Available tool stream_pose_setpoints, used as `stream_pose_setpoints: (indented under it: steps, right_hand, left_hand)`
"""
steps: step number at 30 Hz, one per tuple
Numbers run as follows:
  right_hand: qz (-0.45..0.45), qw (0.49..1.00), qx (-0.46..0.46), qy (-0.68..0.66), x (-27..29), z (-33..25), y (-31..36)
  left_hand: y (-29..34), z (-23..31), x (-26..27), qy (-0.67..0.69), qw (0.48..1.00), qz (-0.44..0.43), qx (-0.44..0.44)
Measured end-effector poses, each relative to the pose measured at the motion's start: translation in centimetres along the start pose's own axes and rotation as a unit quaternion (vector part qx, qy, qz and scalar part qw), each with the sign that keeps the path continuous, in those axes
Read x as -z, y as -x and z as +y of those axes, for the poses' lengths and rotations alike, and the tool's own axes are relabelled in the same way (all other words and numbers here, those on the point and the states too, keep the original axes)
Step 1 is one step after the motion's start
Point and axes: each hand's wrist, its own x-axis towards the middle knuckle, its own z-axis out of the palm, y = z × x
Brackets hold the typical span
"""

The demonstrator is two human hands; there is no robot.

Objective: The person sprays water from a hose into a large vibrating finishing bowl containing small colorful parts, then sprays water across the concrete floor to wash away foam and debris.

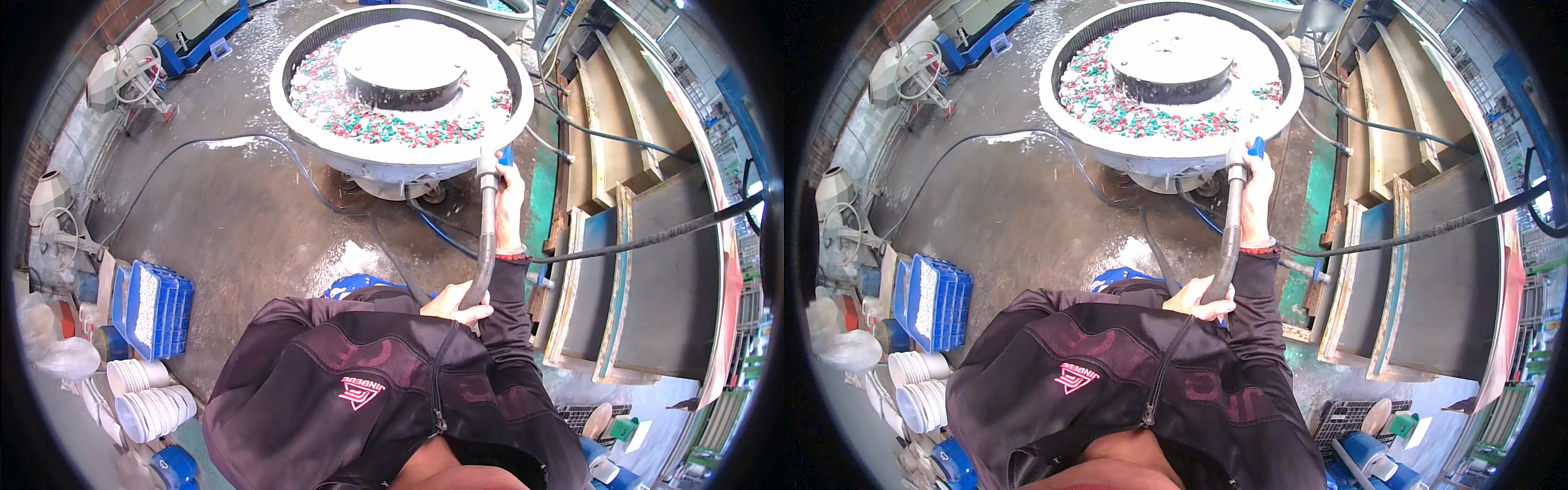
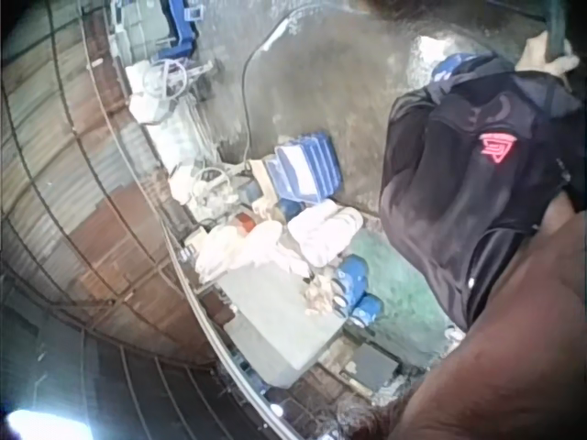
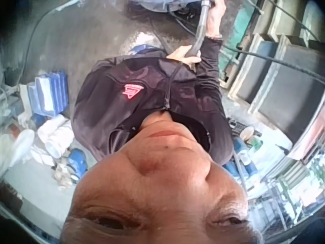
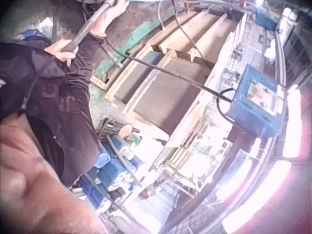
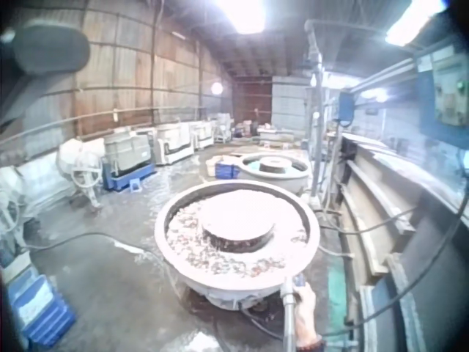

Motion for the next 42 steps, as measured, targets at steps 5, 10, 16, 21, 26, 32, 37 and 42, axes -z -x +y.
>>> stream_pose_setpoints:
  steps: [5,10,16,21,26,32,37,42]
  right_hand:
    - [-0.020,0.999,-0.044,-0.005,1.8,0.8,-0.1]
    - [0.001,0.999,-0.032,-0.032,0.1,-0.4,0.9]
    - [-0.073,0.997,-0.033,-0.018,0.8,0.0,0.2]
    - [-0.094,0.990,-0.102,0.039,1.0,1.3,0.2]
    - [-0.290,0.895,0.036,0.338,-0.2,-1.9,-0.8]
    - [-0.458,0.725,0.077,0.509,-0.8,-4.9,-2.7]
    - [-0.453,0.739,0.077,0.492,-0.5,-3.2,-3.4]
    - [-0.405,0.719,0.181,0.534,-0.7,-0.2,-3.8]
  left_hand:
    - [-0.4,-0.2,-0.2,0.026,0.999,0.021,0.036]
    - [-0.2,0.5,-0.1,-0.024,1.000,0.015,-0.003]
    - [0.2,1.6,-0.6,-0.058,0.997,0.036,-0.024]
    - [0.1,0.5,0.0,0.095,0.995,0.027,-0.003]
    - [0.5,0.3,0.6,0.103,0.992,0.053,-0.043]
    - [2.5,1.8,2.1,0.107,0.989,0.097,-0.029]
    - [2.7,1.9,3.6,0.124,0.989,0.077,-0.004]
    - [2.5,2.0,5.3,0.109,0.990,0.083,0.006]
